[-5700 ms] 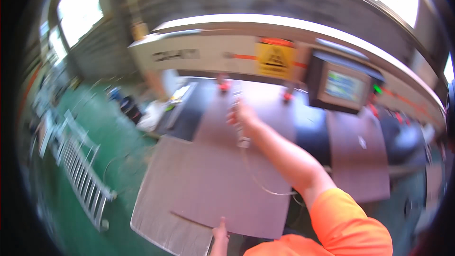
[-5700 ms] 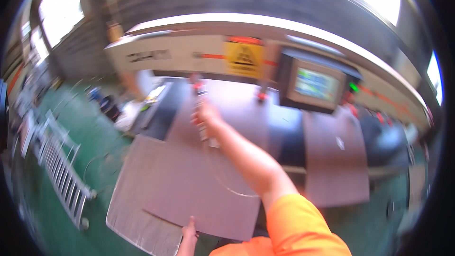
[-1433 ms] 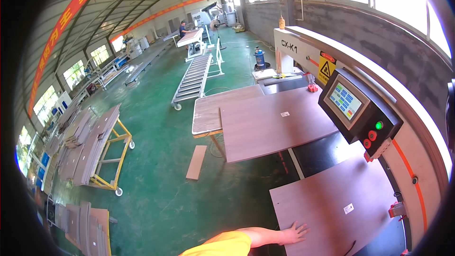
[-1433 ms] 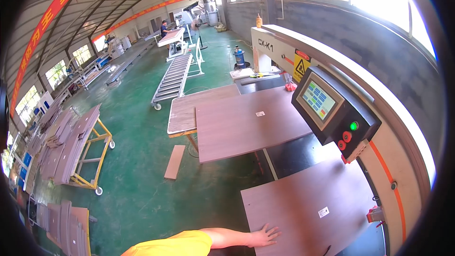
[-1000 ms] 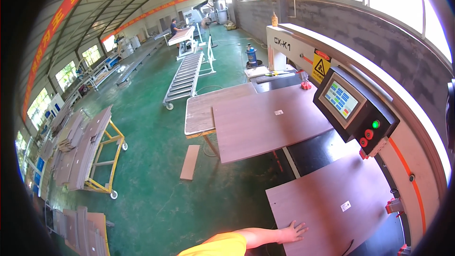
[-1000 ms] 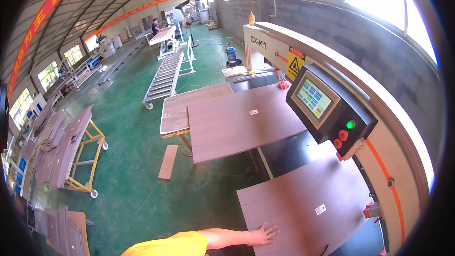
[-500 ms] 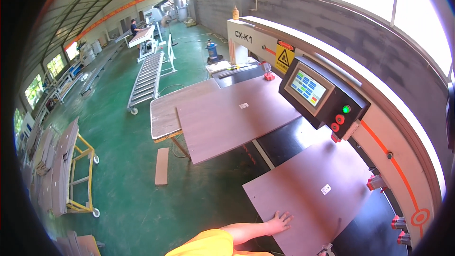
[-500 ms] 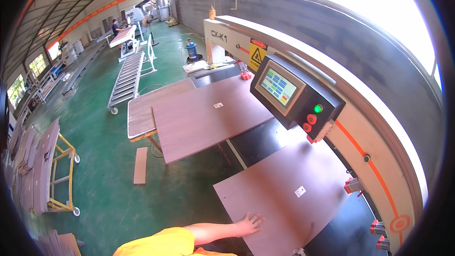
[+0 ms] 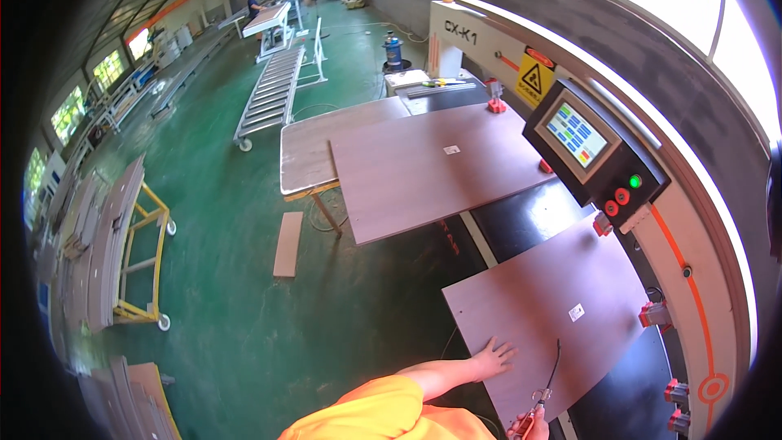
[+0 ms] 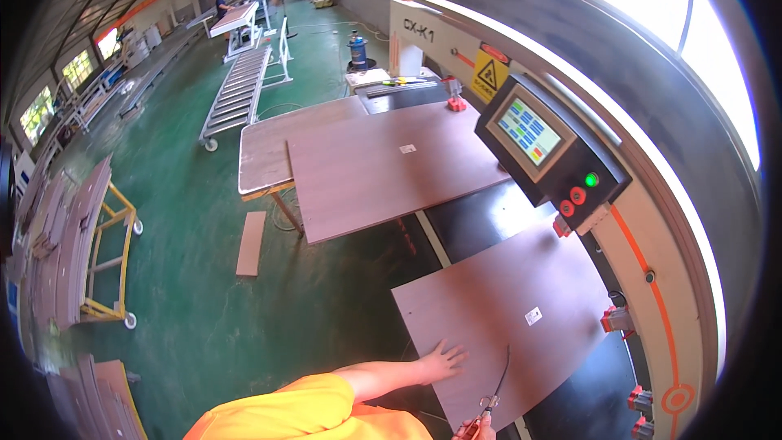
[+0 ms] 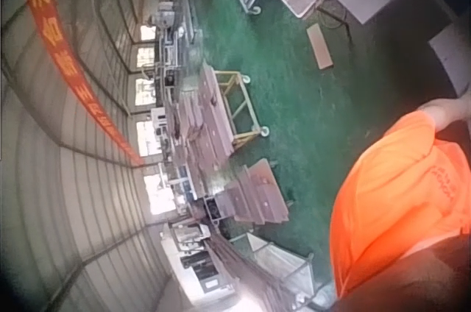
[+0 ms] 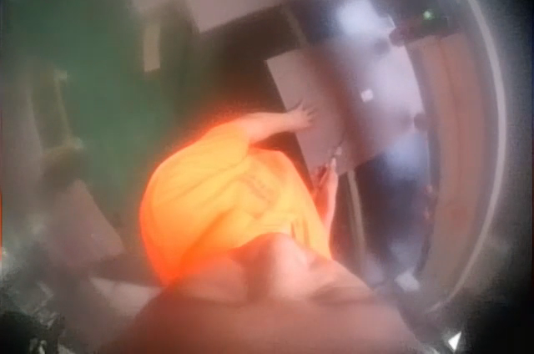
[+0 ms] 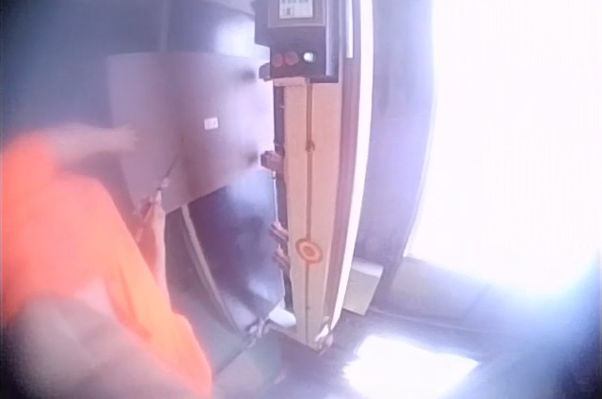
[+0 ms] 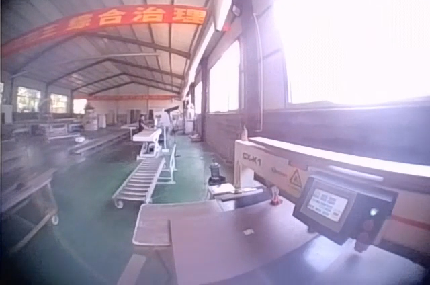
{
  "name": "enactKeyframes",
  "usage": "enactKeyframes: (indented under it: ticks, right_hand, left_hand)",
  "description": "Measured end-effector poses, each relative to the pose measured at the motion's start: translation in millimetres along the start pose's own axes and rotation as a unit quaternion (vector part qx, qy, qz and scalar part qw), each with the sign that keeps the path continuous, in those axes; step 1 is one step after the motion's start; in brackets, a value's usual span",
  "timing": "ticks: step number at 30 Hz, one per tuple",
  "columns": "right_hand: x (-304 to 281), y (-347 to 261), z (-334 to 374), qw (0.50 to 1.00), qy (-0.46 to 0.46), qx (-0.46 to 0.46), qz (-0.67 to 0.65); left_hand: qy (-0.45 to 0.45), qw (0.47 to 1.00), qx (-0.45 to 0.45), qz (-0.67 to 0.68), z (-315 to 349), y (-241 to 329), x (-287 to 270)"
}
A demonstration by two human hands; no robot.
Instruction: The person moves a large board on a table, receives wooden planks from a collaborator, and then uses a compressed air nozzle to clean individual boards before placing them on a stack and feeding them into an edge-banding machine.
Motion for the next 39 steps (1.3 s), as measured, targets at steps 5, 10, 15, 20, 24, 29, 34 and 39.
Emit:
enactKeyframes:
  ticks: [5, 10, 15, 20, 24, 29, 34, 39]
  right_hand:
    - [16.9, 8.6, -16.7, 0.998, 0.037, 0.049, -0.001]
    - [19.8, 7.3, -24.4, 0.994, 0.022, -0.009, 0.102]
    - [7.3, 4.7, -23.0, 0.987, 0.047, -0.07, 0.137]
    - [-2.5, 4.1, -21.9, 0.975, 0.064, -0.127, 0.173]
    - [9.8, -3.8, -18.1, 0.993, 0.058, -0.023, 0.1]
    - [18.6, -13.4, -19.2, 0.996, 0.028, -0.035, 0.078]
    - [17.9, -7.9, -32.8, 0.999, 0.043, -0.003, 0.018]
    - [13.7, -3.7, -40.1, 0.999, 0.04, -0.005, 0.019]
  left_hand:
    - [-0.036, 0.998, -0.052, -0.005, 10.0, -23.7, -16.2]
    - [-0.059, 0.997, -0.039, 0.003, 15.4, -28.8, -30.5]
    - [-0.018, 0.998, -0.037, -0.054, -6.8, -35.7, 8.0]
    - [-0.051, 0.998, -0.017, -0.035, -3.3, -34.5, -17.5]
    - [-0.047, 0.997, -0.022, -0.054, -5.8, -36.2, -6.1]
    - [-0.036, 0.998, -0.024, -0.053, -9.9, -36.8, -0.9]
    - [-0.027, 0.998, -0.025, -0.049, -11.1, -37.0, -0.8]
    - [-0.027, 0.998, -0.027, -0.049, -8.9, -36.1, -2.2]
Point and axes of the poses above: each hand's wrist, its own z-axis away from the middle knuckle, its own x-axis out of the palm, y = z × x, the point moved 3 cm from there along -z, towards the middle knuckle, and after that the axes turned 9 degrees about x, right-handed, at the moved point
